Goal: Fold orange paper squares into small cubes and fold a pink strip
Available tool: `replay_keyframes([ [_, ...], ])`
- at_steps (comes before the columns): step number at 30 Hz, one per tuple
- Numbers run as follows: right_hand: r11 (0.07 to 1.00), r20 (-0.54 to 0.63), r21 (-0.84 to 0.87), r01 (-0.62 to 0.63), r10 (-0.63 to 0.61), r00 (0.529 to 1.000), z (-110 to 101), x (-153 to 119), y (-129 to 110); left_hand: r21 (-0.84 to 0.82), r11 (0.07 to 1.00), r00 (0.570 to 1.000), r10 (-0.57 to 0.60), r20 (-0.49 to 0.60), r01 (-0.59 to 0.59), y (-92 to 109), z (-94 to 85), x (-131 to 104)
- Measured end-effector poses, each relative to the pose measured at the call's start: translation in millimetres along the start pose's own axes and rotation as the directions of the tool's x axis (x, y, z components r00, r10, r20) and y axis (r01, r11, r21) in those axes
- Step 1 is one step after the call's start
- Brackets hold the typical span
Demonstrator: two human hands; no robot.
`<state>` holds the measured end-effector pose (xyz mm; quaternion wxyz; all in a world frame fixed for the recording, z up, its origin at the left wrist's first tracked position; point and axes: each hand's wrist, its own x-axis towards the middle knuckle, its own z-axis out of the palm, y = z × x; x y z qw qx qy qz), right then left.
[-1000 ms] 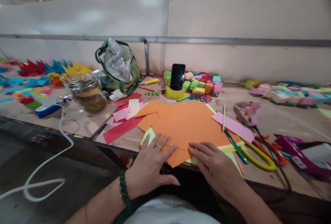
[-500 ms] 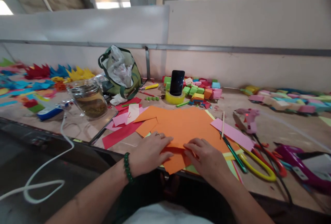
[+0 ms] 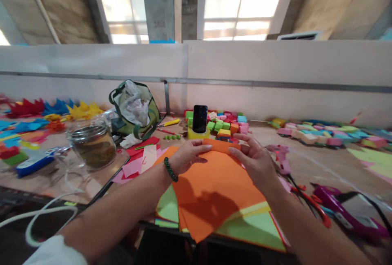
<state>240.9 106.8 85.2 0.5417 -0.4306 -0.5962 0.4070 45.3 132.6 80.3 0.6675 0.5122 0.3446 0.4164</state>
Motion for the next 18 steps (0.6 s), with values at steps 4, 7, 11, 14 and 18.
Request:
replay_keyframes([
  [4,0.927,-0.184,-0.301,0.224,-0.286,0.94,5.3,-5.4,23.5,-0.144,0.988,0.999,-0.045,0.018,0.047,-22.4,1.8,11.0],
  [7,0.781,-0.192,-0.535,0.321,-0.483,0.854,6.4,-18.9,39.5,-0.216,0.976,1.0,-0.02,-0.01,0.018,-39.8,1.8,10.2],
  [11,0.713,-0.062,-0.621,0.326,-0.46,0.886,7.3,-30.3,40.7,-0.299,0.953,0.999,-0.038,0.018,0.041,-50.5,1.0,5.6],
  [14,0.635,0.037,-0.703,0.32,-0.416,0.909,7.6,-32.0,37.3,-0.302,0.953,1.0,-0.024,0.017,0.028,-53.4,0.0,4.0],
  [18,0.66,0.044,-0.694,0.289,-0.362,0.931,6.0,-32.2,35.5,-0.283,0.959,1.0,0.003,0.026,0.004,-58.5,0.3,4.3],
])
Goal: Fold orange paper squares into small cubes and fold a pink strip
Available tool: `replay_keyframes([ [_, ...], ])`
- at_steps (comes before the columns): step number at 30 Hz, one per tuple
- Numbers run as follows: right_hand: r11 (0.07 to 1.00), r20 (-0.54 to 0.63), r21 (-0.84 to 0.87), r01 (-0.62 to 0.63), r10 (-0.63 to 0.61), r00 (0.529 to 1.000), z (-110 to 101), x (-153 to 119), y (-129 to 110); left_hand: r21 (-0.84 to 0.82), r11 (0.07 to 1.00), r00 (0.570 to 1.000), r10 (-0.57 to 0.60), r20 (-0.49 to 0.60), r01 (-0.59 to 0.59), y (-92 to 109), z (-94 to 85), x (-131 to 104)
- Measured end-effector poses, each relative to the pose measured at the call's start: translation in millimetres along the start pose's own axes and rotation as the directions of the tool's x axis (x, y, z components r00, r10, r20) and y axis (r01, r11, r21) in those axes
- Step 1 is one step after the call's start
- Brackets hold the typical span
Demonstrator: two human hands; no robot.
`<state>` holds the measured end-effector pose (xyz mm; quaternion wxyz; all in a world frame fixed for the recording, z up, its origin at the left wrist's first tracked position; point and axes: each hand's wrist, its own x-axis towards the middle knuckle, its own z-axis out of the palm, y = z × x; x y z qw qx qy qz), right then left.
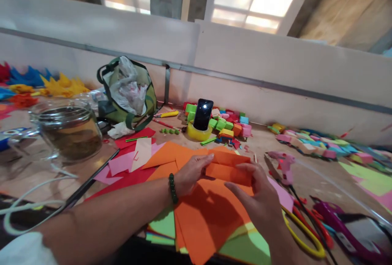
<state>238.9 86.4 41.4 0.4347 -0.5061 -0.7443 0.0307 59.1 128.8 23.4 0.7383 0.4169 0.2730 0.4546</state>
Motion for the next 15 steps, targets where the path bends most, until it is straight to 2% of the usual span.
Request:
replay_keyframes([
  [2,1.0,0.026,0.014,-0.001,0.001,1.0,-0.9,-0.3,0.3,0.006,1.0,1.0,0.019,0.004,-0.019,-2.9,-0.4,0.9],
  [6,0.993,0.021,-0.062,0.099,-0.098,0.995,-1.6,-4.0,2.3,-0.049,0.999,1.0,0.024,0.004,-0.023,-4.9,-0.1,2.7],
  [9,0.986,0.036,-0.092,0.139,-0.137,0.99,-3.8,-7.8,3.3,-0.054,0.996,0.997,0.069,-0.019,-0.07,-3.3,2.7,3.0],
  [12,0.995,0.097,-0.029,0.091,-0.087,0.991,-7.2,-7.9,1.5,-0.047,0.989,0.99,0.139,-0.006,-0.139,-3.8,4.8,3.0],
  [15,0.999,0.122,0.052,-0.01,0.003,0.993,-5.8,-4.3,-0.5,0.107,0.972,0.975,0.217,-0.053,-0.211,-7.8,3.5,2.4],
])
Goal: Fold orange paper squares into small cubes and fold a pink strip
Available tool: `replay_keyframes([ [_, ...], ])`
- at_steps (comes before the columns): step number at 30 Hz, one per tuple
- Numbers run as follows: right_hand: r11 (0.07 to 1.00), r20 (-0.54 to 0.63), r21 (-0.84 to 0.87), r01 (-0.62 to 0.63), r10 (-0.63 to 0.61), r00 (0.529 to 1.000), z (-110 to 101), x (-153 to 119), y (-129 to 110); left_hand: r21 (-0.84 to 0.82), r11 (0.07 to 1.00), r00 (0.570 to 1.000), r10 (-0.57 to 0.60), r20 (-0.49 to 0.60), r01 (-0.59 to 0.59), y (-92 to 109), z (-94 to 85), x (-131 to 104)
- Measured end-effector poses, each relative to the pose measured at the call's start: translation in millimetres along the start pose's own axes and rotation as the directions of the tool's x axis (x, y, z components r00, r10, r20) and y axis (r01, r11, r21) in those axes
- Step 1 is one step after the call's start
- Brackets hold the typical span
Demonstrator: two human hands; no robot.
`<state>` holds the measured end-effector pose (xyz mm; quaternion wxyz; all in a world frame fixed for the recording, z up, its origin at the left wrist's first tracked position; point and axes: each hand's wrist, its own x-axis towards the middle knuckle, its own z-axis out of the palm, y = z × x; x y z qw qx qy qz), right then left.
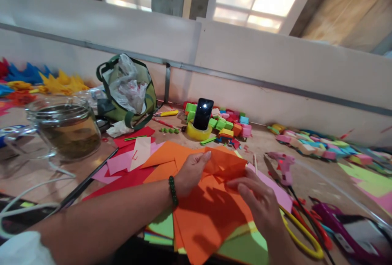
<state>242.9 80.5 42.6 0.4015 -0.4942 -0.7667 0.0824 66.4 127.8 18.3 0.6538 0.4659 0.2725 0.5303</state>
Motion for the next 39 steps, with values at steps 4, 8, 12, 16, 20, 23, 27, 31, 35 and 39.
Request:
replay_keyframes([
  [4,0.984,-0.158,-0.084,-0.154,0.14,0.978,10.3,4.5,0.8,0.234,0.968,0.995,0.094,0.017,-0.095,-3.0,-0.8,-5.2],
  [8,0.972,-0.213,-0.118,-0.201,0.173,0.962,15.5,4.4,5.2,0.26,0.961,0.995,0.086,0.043,-0.094,0.7,2.7,-10.3],
  [12,0.975,-0.203,-0.088,-0.206,0.185,0.962,12.2,2.8,9.9,0.183,0.978,0.993,0.086,0.082,-0.099,4.8,5.0,-11.0],
  [16,0.977,-0.206,-0.066,-0.202,0.185,0.961,12.2,1.3,8.8,0.156,0.985,0.996,0.068,0.054,-0.076,4.3,4.3,-9.0],
  [20,0.977,-0.237,-0.116,-0.179,0.148,0.96,15.4,-0.6,4.4,0.036,0.999,0.998,-0.004,0.07,0.001,2.6,4.4,-7.0],
  [23,0.976,-0.224,-0.155,-0.156,0.119,0.967,16.1,-1.4,0.5,-0.018,0.999,0.995,-0.044,0.09,0.045,3.2,5.5,-7.2],
  [27,0.985,-0.199,-0.143,-0.102,0.072,0.977,11.6,-2.0,-3.6,-0.031,0.991,0.989,-0.125,0.085,0.128,6.5,6.8,-9.4],
  [31,0.992,-0.199,-0.072,-0.103,0.087,0.976,3.7,-4.4,-0.2,0.027,0.991,0.986,-0.132,0.1,0.13,9.0,6.8,-10.4],
  [35,0.963,-0.212,0.074,-0.259,0.269,0.94,0.6,-5.2,4.7,0.173,0.985,0.997,-0.036,0.07,0.023,7.5,4.7,-9.5],
  [39,0.923,-0.168,0.184,-0.339,0.369,0.914,1.4,-2.4,4.6,0.218,0.976,0.995,-0.031,0.094,0.01,5.1,1.6,-7.8],
])
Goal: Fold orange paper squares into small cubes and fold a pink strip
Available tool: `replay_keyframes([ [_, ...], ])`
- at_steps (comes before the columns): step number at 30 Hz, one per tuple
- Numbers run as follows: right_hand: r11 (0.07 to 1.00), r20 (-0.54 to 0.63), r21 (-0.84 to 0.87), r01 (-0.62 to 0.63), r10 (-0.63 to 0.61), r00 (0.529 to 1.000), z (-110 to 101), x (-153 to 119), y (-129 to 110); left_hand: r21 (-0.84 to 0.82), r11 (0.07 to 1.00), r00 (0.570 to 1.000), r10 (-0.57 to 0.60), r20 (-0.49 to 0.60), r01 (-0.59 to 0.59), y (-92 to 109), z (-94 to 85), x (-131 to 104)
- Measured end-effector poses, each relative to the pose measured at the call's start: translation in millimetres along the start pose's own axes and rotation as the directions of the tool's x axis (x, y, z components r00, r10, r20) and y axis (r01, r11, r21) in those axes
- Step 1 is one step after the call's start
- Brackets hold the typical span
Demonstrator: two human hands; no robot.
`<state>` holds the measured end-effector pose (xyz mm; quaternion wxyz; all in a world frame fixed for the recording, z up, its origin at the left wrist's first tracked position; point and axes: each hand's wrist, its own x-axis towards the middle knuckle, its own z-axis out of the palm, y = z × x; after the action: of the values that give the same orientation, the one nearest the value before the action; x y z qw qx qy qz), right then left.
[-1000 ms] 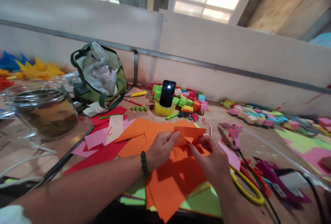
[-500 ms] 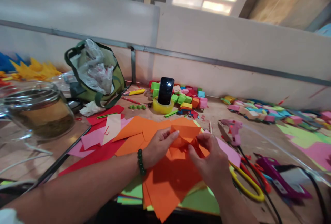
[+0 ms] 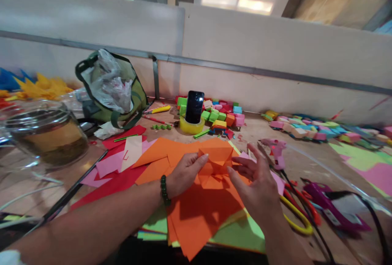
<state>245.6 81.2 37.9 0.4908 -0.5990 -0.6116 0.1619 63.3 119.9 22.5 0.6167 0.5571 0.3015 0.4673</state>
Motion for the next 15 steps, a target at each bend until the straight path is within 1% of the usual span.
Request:
replay_keyframes([
  [2,0.999,0.016,0.02,-0.04,0.04,0.999,-1.0,0.7,-0.1,0.009,1.0,1.0,0.017,-0.005,-0.017,-1.1,-1.8,1.1],
  [4,0.998,-0.006,0.039,-0.041,0.042,0.999,-2.7,0.3,-0.6,0.043,0.997,0.997,0.062,-0.046,-0.06,-1.6,-3.6,2.3],
  [5,0.999,-0.018,0.031,-0.019,0.019,1.0,-3.2,-0.5,-1.4,0.066,0.995,0.994,0.086,-0.066,-0.081,-1.6,-4.1,2.7],
  [7,0.996,-0.02,-0.053,0.067,-0.068,0.997,-2.2,-2.8,-4.6,0.105,0.989,0.99,0.117,-0.082,-0.108,-1.0,-4.0,2.7],
  [9,0.968,0.016,-0.19,0.163,-0.163,0.986,1.2,-5.1,-8.9,0.122,0.986,0.992,0.117,-0.052,-0.11,0.4,-2.1,1.3],
  [11,0.924,0.04,-0.312,0.22,-0.219,0.975,4.9,-6.5,-12.3,0.112,0.989,0.995,0.1,0.006,-0.1,2.0,0.4,-0.8],
  [13,0.898,0.053,-0.376,0.228,-0.225,0.973,6.1,-6.9,-13.7,0.096,0.992,0.995,0.083,0.049,-0.087,3.2,2.1,-2.6],
  [15,0.893,0.05,-0.397,0.212,-0.209,0.977,4.3,-6.9,-13.1,0.1,0.992,0.996,0.076,0.05,-0.081,3.7,2.5,-3.3],
])
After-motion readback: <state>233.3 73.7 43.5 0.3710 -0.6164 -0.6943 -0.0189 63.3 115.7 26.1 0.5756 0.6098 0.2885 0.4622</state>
